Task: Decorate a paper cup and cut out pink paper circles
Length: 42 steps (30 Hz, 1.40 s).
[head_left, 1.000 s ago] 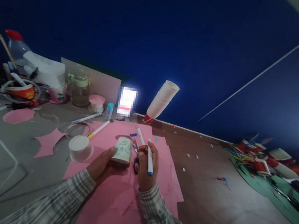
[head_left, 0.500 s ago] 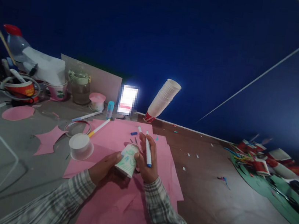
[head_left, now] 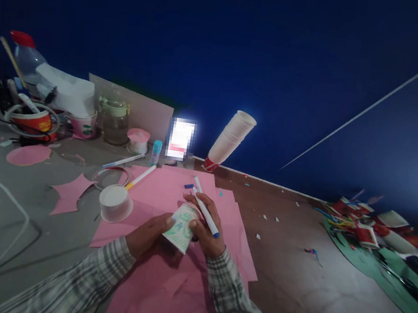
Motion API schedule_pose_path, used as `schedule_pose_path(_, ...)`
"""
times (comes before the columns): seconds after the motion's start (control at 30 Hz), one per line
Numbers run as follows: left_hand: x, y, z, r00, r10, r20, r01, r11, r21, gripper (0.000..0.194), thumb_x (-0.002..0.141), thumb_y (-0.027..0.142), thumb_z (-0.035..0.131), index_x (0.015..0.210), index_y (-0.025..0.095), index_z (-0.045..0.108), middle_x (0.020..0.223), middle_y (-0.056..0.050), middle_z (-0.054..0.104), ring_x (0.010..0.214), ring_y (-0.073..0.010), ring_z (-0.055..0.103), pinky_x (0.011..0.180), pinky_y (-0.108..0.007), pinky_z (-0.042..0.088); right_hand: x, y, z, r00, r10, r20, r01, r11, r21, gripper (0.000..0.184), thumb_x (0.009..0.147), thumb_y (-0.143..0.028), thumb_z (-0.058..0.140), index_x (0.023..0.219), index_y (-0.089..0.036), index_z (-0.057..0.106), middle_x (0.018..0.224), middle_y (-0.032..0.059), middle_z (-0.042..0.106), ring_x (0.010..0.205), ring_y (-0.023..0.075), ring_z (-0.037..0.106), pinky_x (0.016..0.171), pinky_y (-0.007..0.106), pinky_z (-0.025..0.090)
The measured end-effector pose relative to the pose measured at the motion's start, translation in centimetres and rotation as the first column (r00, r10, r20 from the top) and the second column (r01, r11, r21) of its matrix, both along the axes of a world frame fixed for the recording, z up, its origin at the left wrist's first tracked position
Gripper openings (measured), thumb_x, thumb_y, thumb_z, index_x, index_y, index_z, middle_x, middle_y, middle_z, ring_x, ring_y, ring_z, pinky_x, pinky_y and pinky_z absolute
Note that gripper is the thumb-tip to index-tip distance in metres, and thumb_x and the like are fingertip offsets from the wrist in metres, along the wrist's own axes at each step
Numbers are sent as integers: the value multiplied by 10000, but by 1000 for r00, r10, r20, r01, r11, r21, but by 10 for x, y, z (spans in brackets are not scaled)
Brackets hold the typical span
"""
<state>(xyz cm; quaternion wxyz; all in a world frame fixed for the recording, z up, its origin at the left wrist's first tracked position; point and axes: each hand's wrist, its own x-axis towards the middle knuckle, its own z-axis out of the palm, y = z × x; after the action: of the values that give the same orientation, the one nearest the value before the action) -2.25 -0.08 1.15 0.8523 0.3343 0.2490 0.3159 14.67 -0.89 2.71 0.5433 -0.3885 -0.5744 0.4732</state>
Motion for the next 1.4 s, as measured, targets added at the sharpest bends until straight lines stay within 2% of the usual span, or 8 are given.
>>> schedule_pose_path(0.13, 1, -1, 3, 1000, 10, -27, -10, 1000, -2, 584, 664, 630, 714, 943, 130, 599, 649, -34, 627, 503, -170, 607, 474, -311, 533, -2, 0, 2, 1000, -17, 12, 17, 1000, 22, 588, 769, -494, 715, 1264, -269, 492, 1232, 111, 645, 1115, 273, 628, 819, 370, 550)
schedule_pose_path(0.53, 1, -2, 3, 999, 25, -42, -25, 1000, 9, 562, 659, 634, 714, 891, 139, 585, 628, -30, 634, 482, -183, 618, 464, -308, 521, -6, -3, 3, 998, -58, 32, 56, 997, 46, 531, 780, -469, 712, 1231, -262, 523, 1202, 117, 667, 1107, 289, 638, 835, 412, 560)
schedule_pose_path(0.87, 2, 0, -1, 995, 95, -21, -94, 994, 52, 521, 658, 591, 750, 833, 116, 627, 614, -17, 616, 497, -125, 560, 463, -236, 442, -8, -5, 2, 991, -114, 63, 106, 987, 120, 530, 786, -474, 706, 1231, -254, 520, 1188, 119, 677, 1068, 280, 660, 806, 397, 580)
schedule_pose_path(0.97, 1, 0, -3, 994, 103, -31, -101, 992, 71, 513, 661, 586, 751, 825, 114, 636, 636, -21, 621, 520, -122, 551, 476, -236, 435, -8, -4, 0, 992, -111, 62, 102, 985, 137, 521, 791, -465, 707, 1228, -257, 514, 1190, 114, 674, 1082, 276, 657, 859, 418, 570)
schedule_pose_path(1.07, 0, 2, -2, 995, 99, -21, -97, 992, 81, 520, 670, 584, 744, 870, 113, 655, 674, -34, 645, 561, -138, 571, 519, -255, 455, -7, -3, -2, 990, -123, 70, 109, 979, 172, 554, 802, -479, 692, 1265, -257, 484, 1257, 123, 635, 1175, 284, 606, 996, 483, 495)
schedule_pose_path(1.17, -1, 5, -1, 983, 179, -30, -175, 978, 116, 568, 659, 559, 767, 997, 113, 672, 805, -70, 697, 726, -187, 629, 664, -294, 502, -4, 0, -5, 985, -175, 13, 168, 965, 202, 613, 825, -509, 654, 1337, -270, 416, 1385, 131, 539, 1297, 283, 508, 1114, 529, 370)
schedule_pose_path(1.23, -1, 7, -2, 968, 246, -49, -240, 966, 99, 602, 665, 541, 770, 1090, 130, 658, 901, -84, 712, 814, -212, 640, 735, -327, 516, -2, 1, -7, 975, -217, -45, 222, 958, 183, 611, 842, -504, 636, 1356, -285, 388, 1416, 127, 510, 1304, 273, 501, 1130, 539, 347)
schedule_pose_path(1.4, -2, 12, -9, 932, 361, -34, -359, 931, 61, 612, 689, 551, 741, 1134, 145, 634, 999, -106, 717, 900, -248, 649, 813, -390, 528, -8, 2, -15, 975, -209, -71, 213, 975, 64, 546, 839, -483, 650, 1298, -271, 444, 1343, 142, 573, 1165, 275, 610, 1029, 541, 464)
